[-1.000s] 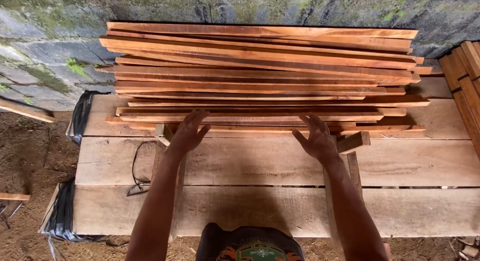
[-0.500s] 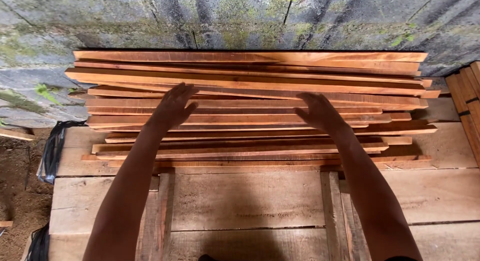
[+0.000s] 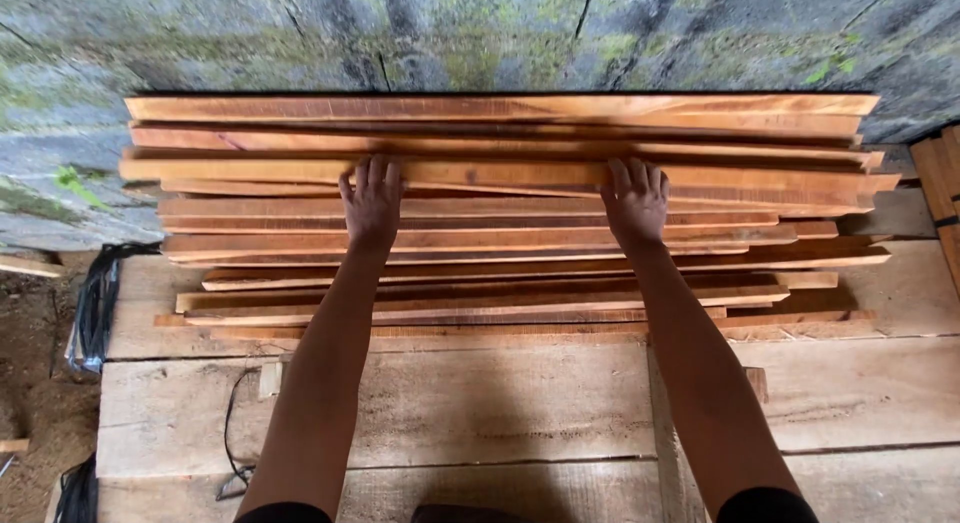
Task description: Bundling thin wooden slats together using plastic ties on a workbench.
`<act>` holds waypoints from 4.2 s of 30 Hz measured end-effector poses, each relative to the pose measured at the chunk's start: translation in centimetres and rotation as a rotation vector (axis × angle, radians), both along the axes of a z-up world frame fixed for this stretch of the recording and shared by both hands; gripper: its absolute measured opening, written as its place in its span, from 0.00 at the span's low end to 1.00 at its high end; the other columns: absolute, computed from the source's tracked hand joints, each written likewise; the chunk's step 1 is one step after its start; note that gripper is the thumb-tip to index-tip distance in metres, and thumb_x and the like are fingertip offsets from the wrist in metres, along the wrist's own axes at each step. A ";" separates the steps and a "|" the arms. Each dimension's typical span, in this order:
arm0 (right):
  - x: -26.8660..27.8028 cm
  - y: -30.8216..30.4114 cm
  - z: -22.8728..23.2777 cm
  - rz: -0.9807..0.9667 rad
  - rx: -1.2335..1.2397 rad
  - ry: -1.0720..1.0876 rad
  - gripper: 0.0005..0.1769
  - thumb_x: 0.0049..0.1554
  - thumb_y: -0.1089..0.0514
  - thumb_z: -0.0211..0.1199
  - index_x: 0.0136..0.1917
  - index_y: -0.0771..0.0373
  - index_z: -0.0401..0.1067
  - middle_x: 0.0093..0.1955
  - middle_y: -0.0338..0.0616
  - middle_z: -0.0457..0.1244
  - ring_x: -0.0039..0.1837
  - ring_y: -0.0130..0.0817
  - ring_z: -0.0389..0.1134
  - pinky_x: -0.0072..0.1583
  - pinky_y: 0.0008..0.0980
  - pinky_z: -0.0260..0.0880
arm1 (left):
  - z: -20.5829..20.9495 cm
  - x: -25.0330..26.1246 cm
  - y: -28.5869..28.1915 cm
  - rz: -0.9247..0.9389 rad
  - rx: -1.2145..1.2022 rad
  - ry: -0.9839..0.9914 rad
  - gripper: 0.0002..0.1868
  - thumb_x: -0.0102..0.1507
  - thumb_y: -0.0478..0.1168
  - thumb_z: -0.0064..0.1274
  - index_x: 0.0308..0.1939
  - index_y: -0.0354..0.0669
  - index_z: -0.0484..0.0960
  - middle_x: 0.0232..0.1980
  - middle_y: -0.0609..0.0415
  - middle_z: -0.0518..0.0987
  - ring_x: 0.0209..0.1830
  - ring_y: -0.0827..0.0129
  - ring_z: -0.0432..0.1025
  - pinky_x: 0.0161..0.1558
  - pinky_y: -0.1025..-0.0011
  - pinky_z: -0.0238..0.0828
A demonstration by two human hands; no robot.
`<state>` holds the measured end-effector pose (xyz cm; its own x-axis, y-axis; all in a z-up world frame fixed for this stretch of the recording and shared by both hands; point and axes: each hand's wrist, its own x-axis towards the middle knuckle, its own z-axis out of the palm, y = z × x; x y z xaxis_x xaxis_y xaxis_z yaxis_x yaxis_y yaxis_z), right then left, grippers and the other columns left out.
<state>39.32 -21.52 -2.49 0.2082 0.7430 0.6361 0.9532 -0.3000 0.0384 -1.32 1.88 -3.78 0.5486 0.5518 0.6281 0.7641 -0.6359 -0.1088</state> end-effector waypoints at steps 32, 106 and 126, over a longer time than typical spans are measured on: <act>-15.5 -30.9 8.8 0.172 0.154 -0.024 0.33 0.66 0.25 0.50 0.52 0.54 0.79 0.40 0.41 0.63 0.46 0.37 0.63 0.55 0.38 0.60 | 12.8 -21.0 -30.3 -0.125 -0.107 0.067 0.19 0.66 0.57 0.58 0.47 0.50 0.73 0.42 0.55 0.72 0.50 0.60 0.67 0.70 0.51 0.53; -23.2 -39.0 -4.5 0.008 -0.205 0.058 0.35 0.64 0.41 0.58 0.80 0.53 0.63 0.78 0.57 0.58 0.79 0.60 0.56 0.77 0.59 0.53 | -3.7 -21.7 -41.8 0.072 -0.090 0.022 0.31 0.66 0.43 0.57 0.73 0.47 0.71 0.72 0.37 0.70 0.73 0.44 0.66 0.69 0.52 0.65; -21.3 -40.5 -8.5 -0.076 -0.035 0.006 0.11 0.64 0.38 0.62 0.54 0.38 0.80 0.53 0.28 0.73 0.63 0.33 0.73 0.59 0.37 0.76 | -5.1 -23.5 -42.0 -0.021 -0.213 -0.038 0.07 0.72 0.39 0.46 0.52 0.51 0.78 0.61 0.54 0.75 0.66 0.59 0.72 0.55 0.60 0.76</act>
